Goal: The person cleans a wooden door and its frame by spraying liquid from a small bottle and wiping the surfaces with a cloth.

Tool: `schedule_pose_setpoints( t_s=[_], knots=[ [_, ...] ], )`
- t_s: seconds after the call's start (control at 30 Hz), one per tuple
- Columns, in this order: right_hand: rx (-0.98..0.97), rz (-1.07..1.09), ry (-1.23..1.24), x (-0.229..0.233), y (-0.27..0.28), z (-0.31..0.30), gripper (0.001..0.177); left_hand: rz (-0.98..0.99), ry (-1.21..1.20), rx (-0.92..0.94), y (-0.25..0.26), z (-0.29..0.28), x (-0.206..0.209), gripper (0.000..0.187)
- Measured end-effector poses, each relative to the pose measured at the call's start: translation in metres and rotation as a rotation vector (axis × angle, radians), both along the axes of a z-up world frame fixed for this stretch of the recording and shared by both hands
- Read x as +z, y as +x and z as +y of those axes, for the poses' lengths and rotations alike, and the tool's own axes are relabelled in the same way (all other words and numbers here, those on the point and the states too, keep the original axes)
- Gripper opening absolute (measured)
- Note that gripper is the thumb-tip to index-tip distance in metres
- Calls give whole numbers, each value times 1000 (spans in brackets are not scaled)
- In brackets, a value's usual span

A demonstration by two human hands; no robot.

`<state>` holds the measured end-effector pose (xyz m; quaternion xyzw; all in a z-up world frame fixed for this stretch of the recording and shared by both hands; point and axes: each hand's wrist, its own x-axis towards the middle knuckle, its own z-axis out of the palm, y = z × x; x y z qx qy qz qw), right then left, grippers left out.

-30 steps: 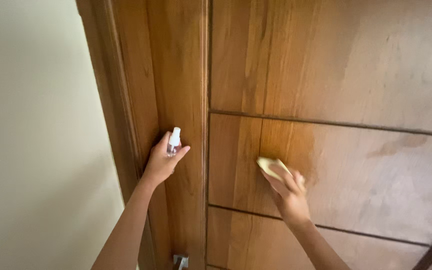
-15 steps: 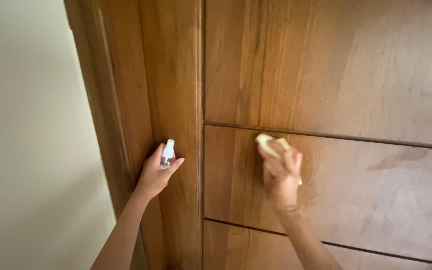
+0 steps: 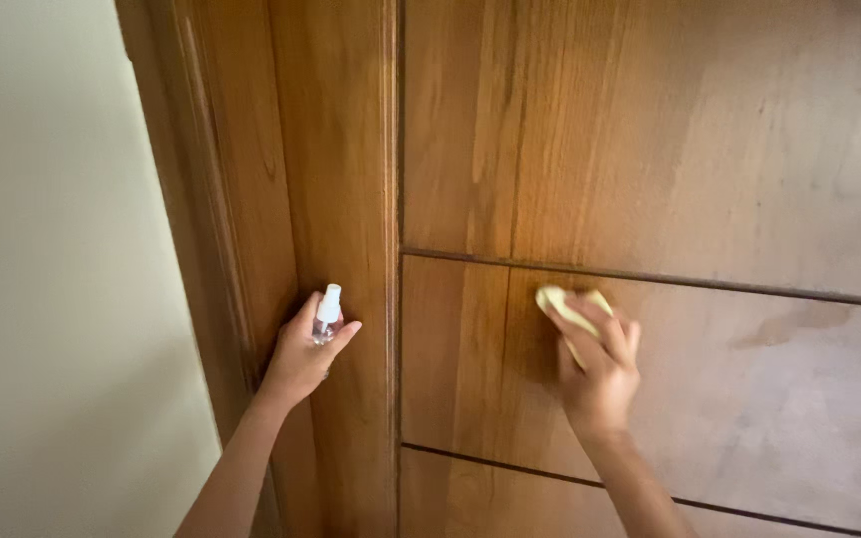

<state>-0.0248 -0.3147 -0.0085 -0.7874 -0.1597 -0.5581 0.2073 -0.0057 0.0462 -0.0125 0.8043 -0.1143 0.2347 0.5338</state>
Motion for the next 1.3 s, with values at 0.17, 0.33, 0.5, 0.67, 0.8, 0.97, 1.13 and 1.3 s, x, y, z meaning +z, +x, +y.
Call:
schedule_pose_setpoints(
  t_s=[0.17,0.33,0.5,0.67,0.8,0.97,1.13,1.3],
  knots=[
    [84,-119,137,13,25,68,42,11,33,29,3,0,-1,25],
    [253,74,-94,-38,-3,55,38,-3,-21,-15,-2,0,0,27],
    [255,249,167,-45,-1,15,32,32,86,35,4,1,0,23],
    [-43,-44,-24,11,9,30,35,-29,-48,-49,4,2,-7,27],
    [144,-108,119,16,21,86,38,-29,-66,-79,4,4,-5,28],
    [392,361,254,-29,13,77,32,69,-25,-47,2,3,1,26],
    [148,53,13,-34,-7,34,38,-50,-18,-68,3,4,-1,26],
    [-55,-167,-45,16,16,39,40,-20,15,-30,5,4,-3,24]
  ],
)
